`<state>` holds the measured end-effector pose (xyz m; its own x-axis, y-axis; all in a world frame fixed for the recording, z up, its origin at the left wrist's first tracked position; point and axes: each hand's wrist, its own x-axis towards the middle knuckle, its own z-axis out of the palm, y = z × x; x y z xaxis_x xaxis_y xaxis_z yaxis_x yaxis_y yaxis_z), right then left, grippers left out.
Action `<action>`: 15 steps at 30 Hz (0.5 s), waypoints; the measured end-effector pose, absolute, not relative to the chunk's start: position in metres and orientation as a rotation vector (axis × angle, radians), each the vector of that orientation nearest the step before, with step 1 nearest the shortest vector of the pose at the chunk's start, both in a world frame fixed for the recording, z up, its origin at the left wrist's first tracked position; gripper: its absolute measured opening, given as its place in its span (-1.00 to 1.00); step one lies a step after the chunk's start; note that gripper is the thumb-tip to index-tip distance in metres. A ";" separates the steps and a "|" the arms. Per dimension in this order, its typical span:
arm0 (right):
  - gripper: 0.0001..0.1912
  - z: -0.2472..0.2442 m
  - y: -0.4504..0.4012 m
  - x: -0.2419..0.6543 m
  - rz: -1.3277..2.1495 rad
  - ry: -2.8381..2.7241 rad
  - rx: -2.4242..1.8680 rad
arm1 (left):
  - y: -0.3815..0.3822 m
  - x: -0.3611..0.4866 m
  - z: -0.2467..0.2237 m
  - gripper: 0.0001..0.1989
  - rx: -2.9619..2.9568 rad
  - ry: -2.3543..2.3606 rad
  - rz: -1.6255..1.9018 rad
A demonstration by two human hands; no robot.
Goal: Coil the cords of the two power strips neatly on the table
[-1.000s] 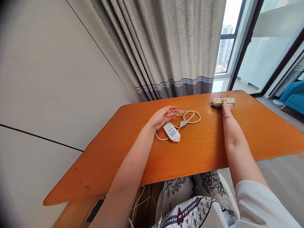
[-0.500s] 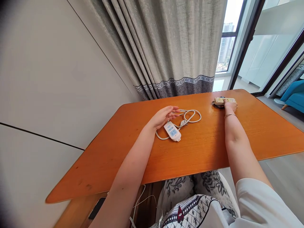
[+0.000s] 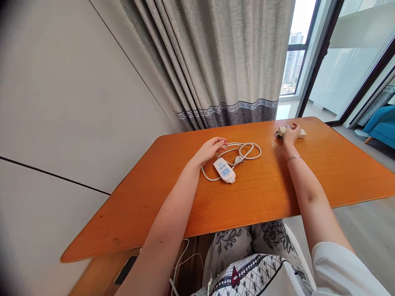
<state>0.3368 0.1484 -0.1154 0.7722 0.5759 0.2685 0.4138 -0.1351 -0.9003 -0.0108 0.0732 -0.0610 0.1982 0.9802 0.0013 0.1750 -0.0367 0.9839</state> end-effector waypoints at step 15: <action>-0.62 -0.060 0.050 0.179 0.395 -2.815 -1.380 | 0.080 -0.019 -0.074 -0.98 1.869 1.370 0.853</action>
